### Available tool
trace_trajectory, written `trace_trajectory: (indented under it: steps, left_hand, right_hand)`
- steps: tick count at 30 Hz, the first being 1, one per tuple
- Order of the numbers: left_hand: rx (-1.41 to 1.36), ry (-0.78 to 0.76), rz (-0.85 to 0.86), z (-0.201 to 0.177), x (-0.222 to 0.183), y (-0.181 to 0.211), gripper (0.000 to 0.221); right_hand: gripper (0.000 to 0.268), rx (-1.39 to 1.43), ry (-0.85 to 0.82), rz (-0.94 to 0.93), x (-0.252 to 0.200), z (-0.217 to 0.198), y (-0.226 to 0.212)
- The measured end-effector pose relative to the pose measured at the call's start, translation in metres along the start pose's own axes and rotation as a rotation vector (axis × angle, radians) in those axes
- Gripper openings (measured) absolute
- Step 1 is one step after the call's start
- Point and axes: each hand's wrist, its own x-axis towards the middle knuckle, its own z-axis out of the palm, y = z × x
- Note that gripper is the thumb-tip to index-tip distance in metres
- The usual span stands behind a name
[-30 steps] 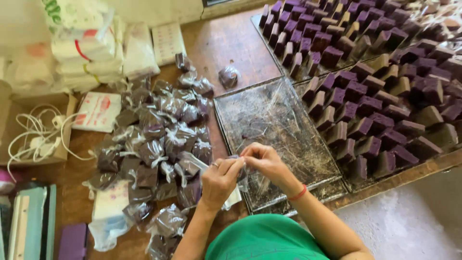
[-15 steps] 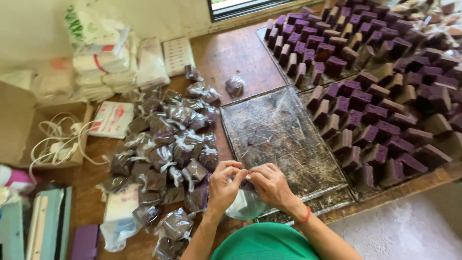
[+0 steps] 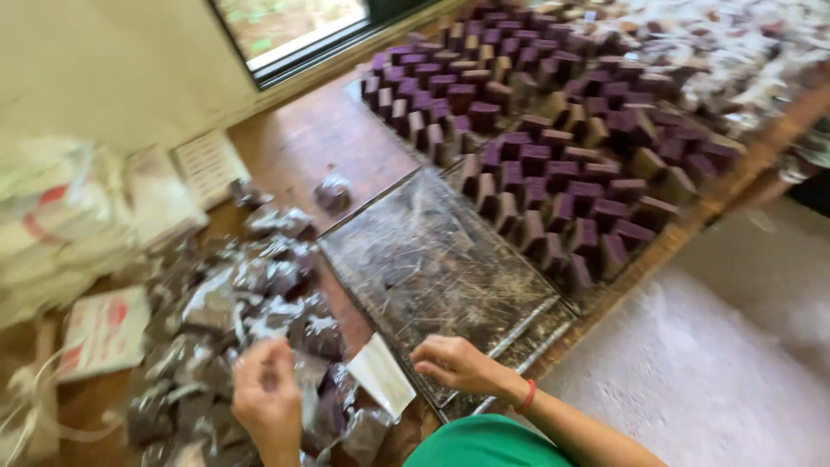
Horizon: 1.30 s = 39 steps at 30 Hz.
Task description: The person packages purple cakes by hand, placing each cake into a plastic bag and setting it on the table before moving a new tray into the workspace to continue.
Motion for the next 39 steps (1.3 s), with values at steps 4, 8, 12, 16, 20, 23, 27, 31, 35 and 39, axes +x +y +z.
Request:
trace_trajectory:
  steps: [4, 8, 12, 16, 20, 23, 27, 31, 35, 39]
  left_hand:
    - [-0.132, -0.463, -0.160, 0.071, -0.059, -0.110, 0.030]
    - [-0.079, -0.735, -0.154, 0.112, -0.091, -0.148, 0.065]
    - [-0.036, -0.685, -0.136, 0.125, -0.073, -0.096, 0.088]
    - [-0.090, -0.676, -0.302, 0.148, -0.076, -0.090, 0.096]
    - [-0.058, -0.638, -0.263, 0.151, -0.082, -0.076, 0.097]
    - [0.067, -0.594, -0.018, 0.146, -0.091, -0.034, 0.095]
    - [0.094, -0.766, 0.478, 0.153, -0.126, 0.008, 0.076]
    - [0.279, -1.091, 0.489, 0.179, -0.165, 0.026, 0.069]
    - [0.200, -0.913, 0.614, 0.187, -0.188, 0.031, 0.075]
    - [0.263, -0.890, 0.634, 0.177, -0.202, 0.039, 0.075]
  right_hand:
    - [0.016, 0.148, 0.050, 0.139, -0.041, -0.017, 0.021]
    - [0.025, 0.613, 0.664, 0.778, -0.099, -0.035, 0.078]
    - [0.044, 0.605, 1.291, 0.804, -0.161, -0.066, 0.150]
    - [0.056, 0.560, 1.368, 0.979, -0.175, -0.098, 0.174]
    - [0.065, 0.725, 1.319, 1.123, -0.162, -0.112, 0.181]
    - [0.063, 0.836, 1.310, 1.183, -0.179, -0.119, 0.214]
    - [0.045, 1.157, 1.281, 1.247, -0.203, -0.141, 0.251]
    - [0.029, 1.285, 1.244, 1.296, -0.221, -0.151, 0.267]
    - [0.020, 1.406, 1.207, 1.267, -0.240, -0.149, 0.286]
    - [0.013, 1.446, 1.118, 1.273, -0.240, -0.147, 0.297]
